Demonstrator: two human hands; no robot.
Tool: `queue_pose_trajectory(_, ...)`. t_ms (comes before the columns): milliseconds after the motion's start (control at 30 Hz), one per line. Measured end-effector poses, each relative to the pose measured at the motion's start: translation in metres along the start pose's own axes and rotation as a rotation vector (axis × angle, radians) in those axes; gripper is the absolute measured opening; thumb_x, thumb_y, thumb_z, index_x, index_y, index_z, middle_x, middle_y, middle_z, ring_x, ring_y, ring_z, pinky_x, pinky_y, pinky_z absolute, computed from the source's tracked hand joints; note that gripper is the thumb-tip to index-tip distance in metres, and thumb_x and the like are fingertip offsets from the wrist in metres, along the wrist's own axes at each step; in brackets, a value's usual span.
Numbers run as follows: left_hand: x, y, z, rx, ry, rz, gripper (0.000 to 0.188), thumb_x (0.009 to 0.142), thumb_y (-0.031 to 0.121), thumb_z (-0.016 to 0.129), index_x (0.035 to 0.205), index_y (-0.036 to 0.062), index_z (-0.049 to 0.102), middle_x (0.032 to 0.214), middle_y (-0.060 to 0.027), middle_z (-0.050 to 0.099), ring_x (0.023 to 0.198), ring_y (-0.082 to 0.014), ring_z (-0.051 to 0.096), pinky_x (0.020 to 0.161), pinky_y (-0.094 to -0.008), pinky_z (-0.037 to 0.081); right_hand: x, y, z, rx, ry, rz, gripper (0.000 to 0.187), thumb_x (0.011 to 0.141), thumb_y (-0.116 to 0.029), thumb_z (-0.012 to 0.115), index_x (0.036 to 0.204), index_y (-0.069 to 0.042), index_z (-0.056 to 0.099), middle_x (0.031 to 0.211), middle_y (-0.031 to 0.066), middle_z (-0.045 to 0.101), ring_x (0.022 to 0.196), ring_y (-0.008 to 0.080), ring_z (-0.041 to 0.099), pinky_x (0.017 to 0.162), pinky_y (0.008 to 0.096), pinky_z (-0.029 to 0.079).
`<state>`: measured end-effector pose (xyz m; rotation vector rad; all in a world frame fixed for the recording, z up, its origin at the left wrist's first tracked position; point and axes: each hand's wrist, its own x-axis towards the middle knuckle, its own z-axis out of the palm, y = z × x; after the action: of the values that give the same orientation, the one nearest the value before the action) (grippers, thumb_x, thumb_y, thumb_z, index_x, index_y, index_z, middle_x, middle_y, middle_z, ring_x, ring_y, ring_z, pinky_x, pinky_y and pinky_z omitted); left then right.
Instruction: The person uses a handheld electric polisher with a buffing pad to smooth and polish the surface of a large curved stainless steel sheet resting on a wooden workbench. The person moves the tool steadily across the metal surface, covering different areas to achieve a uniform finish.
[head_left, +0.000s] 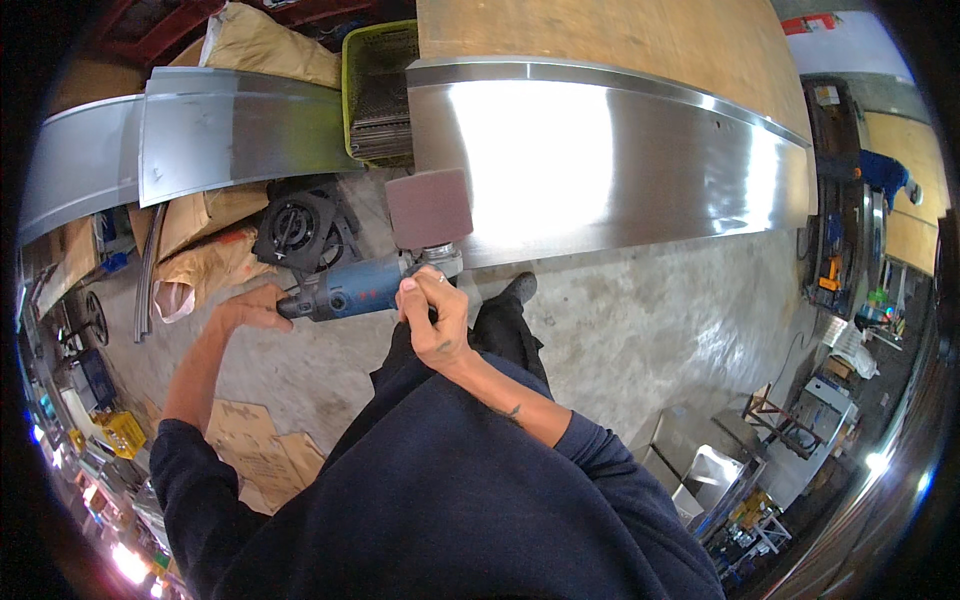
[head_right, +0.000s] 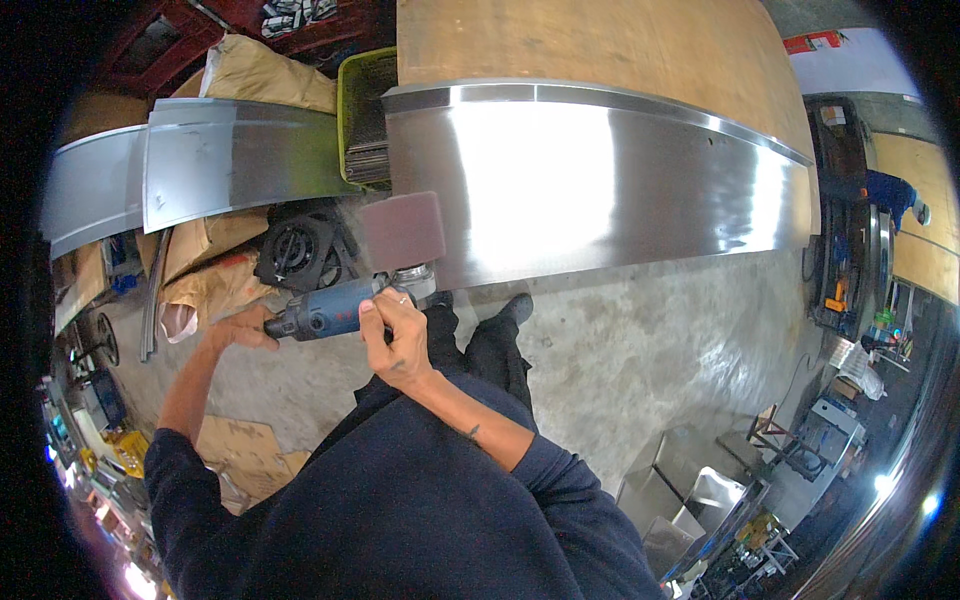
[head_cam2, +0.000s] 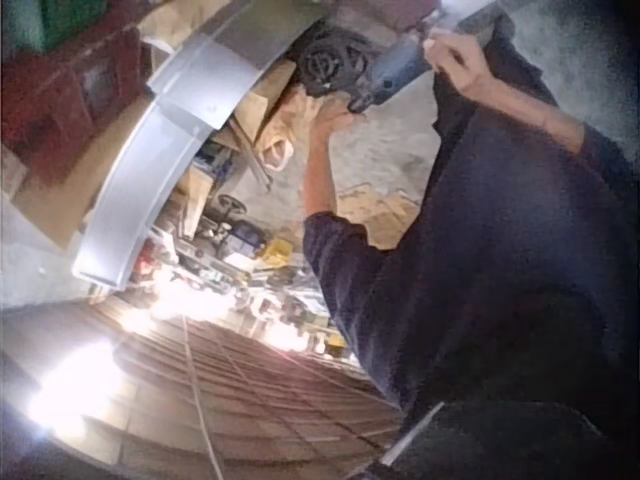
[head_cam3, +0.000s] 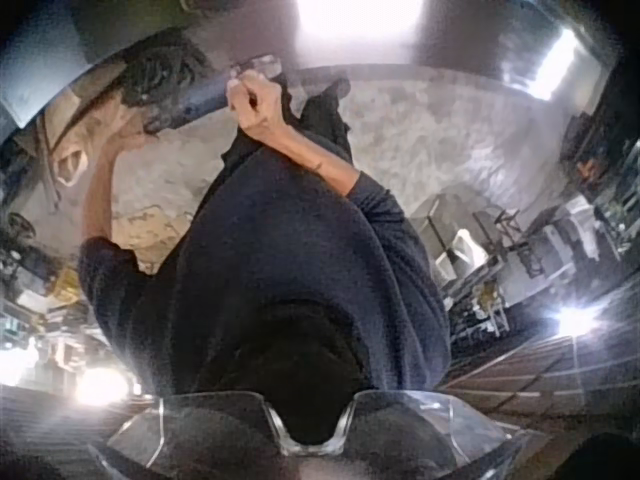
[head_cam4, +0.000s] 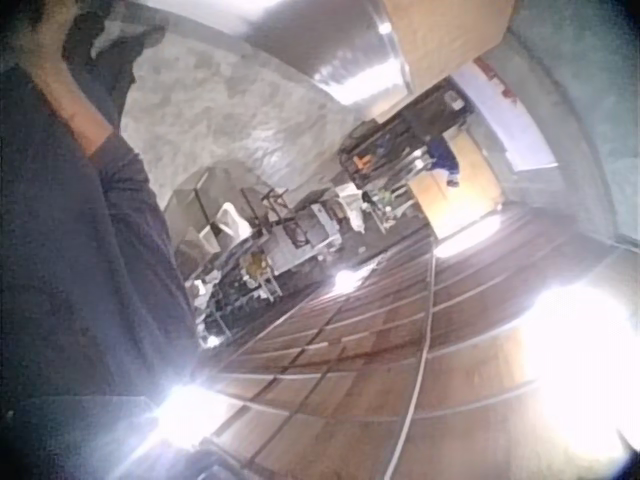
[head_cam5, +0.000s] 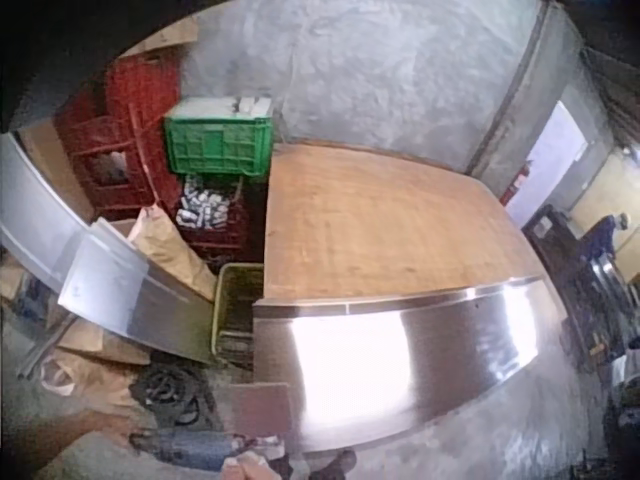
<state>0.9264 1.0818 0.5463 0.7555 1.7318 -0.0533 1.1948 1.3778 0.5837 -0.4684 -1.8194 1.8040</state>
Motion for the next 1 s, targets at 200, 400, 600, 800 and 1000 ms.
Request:
queue_pose_trajectory(200,-0.007,0.028,-0.024,0.014,-0.007,0.001,0.039,0.072,0.032,0.082,0.085,-0.0016,0.067,0.067,-0.0087,0.060,0.066,-0.0207,0.060,0.063,-0.0402,0.047,0.009,0.000,-0.005,0.075,0.013,-0.044,0.040,0.107,-0.010,0.053,0.068,0.001,0.057,0.065,0.0085,0.061,0.065,0.0171,0.056,0.066,0.0330,0.045)
queue_pose_trajectory(400,-0.001,0.052,-0.039,-0.040,0.072,0.050,0.035,0.072,0.028,0.082,0.083,-0.0020,0.067,0.067,-0.0074,0.061,0.067,-0.0199,0.061,0.062,-0.0392,0.047,0.014,0.008,-0.018,0.099,0.071,0.024,0.044,0.105,-0.010,0.052,0.063,0.001,0.053,0.061,0.0075,0.058,0.057,0.0151,0.052,0.060,0.0325,0.043)
queue_pose_trajectory(600,0.012,0.093,-0.056,0.007,-0.085,-0.089,0.035,0.075,0.029,0.080,0.083,-0.0021,0.066,0.069,-0.0075,0.062,0.066,-0.0195,0.060,0.062,-0.0386,0.048,0.021,0.009,-0.043,0.121,0.188,0.028,0.046,0.105,-0.010,0.051,0.061,0.000,0.052,0.057,0.0066,0.055,0.056,0.0149,0.051,0.060,0.0324,0.042)
queue_pose_trajectory(800,0.038,0.142,-0.062,0.048,-0.074,-0.049,0.035,0.077,0.029,0.080,0.085,-0.0021,0.068,0.066,-0.0065,0.061,0.060,-0.0192,0.059,0.058,-0.0371,0.047,0.031,0.015,-0.094,0.196,0.254,0.046,0.046,0.105,-0.010,0.051,0.060,0.001,0.051,0.057,0.0061,0.053,0.056,0.0141,0.050,0.058,0.0316,0.041)
queue_pose_trajectory(1000,0.065,0.204,-0.056,-0.058,-0.132,-0.130,0.026,0.078,0.025,0.077,0.084,0.0016,0.068,0.067,-0.0050,0.063,0.059,-0.0150,0.061,0.055,-0.0339,0.046,0.042,0.023,-0.153,0.214,0.303,0.103,0.044,0.104,-0.010,0.052,0.062,0.002,0.051,0.058,0.0056,0.053,0.056,0.0115,0.048,0.056,0.0309,0.038)
